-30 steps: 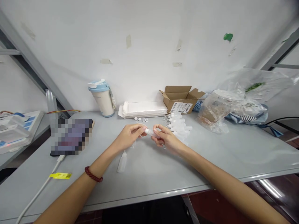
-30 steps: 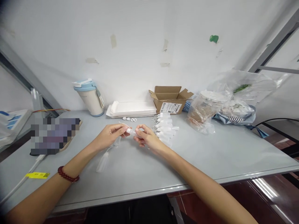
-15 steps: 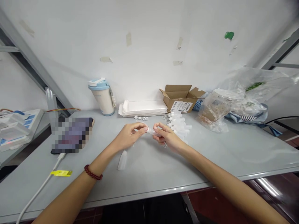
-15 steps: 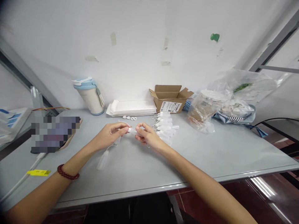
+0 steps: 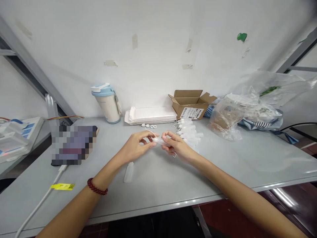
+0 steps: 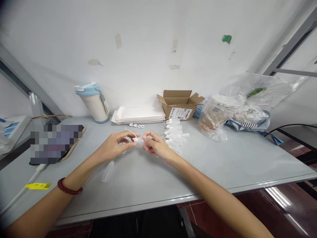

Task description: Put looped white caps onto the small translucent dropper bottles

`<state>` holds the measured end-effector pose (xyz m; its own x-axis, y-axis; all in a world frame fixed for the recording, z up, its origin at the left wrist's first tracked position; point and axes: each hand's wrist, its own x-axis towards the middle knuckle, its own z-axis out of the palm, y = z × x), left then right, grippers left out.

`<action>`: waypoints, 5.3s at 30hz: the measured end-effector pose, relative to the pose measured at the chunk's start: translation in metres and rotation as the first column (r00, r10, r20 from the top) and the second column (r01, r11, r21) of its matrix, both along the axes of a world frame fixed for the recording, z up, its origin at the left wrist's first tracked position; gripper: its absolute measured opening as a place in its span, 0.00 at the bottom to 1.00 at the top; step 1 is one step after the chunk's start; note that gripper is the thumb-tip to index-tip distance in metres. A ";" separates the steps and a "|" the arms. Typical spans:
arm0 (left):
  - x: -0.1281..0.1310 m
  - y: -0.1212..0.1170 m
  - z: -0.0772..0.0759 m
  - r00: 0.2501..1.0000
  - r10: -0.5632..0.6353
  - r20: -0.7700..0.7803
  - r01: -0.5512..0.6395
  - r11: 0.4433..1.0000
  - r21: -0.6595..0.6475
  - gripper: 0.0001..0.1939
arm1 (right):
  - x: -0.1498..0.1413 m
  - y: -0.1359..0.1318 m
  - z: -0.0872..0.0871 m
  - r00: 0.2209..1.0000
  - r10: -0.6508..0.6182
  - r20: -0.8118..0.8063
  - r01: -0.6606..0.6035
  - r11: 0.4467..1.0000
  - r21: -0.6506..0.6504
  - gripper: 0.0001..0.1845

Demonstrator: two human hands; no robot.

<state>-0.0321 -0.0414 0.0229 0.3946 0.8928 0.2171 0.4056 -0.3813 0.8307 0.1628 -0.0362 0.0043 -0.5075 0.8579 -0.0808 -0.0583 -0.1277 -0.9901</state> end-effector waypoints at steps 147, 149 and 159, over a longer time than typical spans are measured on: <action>-0.030 0.034 -0.013 0.924 0.345 0.163 -0.338 0.938 -0.073 0.17 | -0.026 0.008 -0.026 0.649 -0.383 0.658 -0.431 0.527 0.732 0.12; -0.029 0.031 -0.011 0.935 0.315 0.165 -0.295 0.946 -0.135 0.18 | -0.020 0.009 -0.026 0.711 -0.404 0.576 -0.317 0.547 0.775 0.10; -0.023 0.024 -0.007 0.902 0.247 0.354 -0.096 0.914 -0.394 0.16 | -0.012 -0.004 -0.003 0.897 -0.363 0.253 0.097 0.719 0.688 0.03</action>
